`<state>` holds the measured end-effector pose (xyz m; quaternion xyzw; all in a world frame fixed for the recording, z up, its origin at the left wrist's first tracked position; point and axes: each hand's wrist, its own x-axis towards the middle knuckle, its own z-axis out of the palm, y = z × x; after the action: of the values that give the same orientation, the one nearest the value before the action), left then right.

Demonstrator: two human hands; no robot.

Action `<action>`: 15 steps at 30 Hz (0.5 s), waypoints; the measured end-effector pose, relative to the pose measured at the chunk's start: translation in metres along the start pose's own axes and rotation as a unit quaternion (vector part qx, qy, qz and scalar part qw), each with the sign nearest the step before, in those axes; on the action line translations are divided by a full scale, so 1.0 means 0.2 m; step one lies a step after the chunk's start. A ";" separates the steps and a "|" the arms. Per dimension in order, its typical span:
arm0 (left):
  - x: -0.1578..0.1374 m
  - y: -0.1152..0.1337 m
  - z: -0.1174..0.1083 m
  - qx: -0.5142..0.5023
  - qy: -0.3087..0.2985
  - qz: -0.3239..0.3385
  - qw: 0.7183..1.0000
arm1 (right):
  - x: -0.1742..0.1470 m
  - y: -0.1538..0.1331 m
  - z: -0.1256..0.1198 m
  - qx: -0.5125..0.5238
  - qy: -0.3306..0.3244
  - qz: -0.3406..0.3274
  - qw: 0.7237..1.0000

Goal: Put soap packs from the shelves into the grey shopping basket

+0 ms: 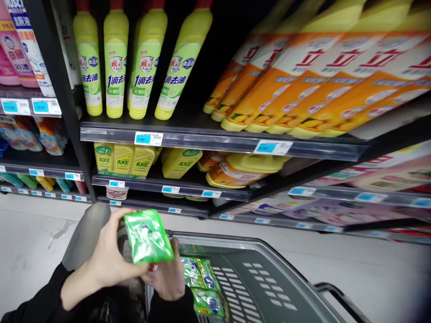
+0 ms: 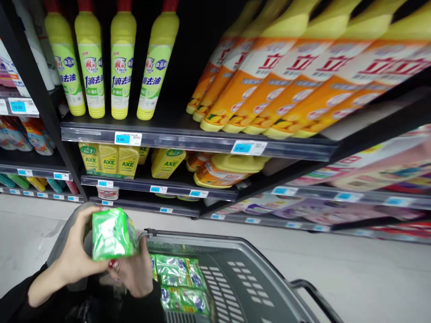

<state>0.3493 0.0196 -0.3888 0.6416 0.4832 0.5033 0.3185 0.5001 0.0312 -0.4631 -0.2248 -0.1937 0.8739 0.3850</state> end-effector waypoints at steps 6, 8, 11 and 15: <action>0.10 -0.13 -0.01 -0.118 0.020 -0.198 0.973 | 0.02 0.00 -0.05 -0.023 0.097 0.047 0.994; 0.11 -0.17 -0.02 -0.131 0.031 -0.220 0.966 | 0.03 0.00 -0.07 -0.053 0.107 0.069 0.990; 0.11 -0.20 -0.01 -0.164 0.049 -0.250 0.953 | 0.04 -0.02 -0.08 -0.114 0.114 0.057 0.985; 0.08 -0.22 0.03 -0.260 0.047 -0.328 0.907 | 0.05 -0.07 -0.08 -0.195 0.200 -0.036 0.960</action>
<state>0.3425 0.0501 -0.4250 0.3167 0.5335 0.5077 0.5978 0.5101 0.0501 -0.4719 -0.4588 -0.2867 0.7420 0.3958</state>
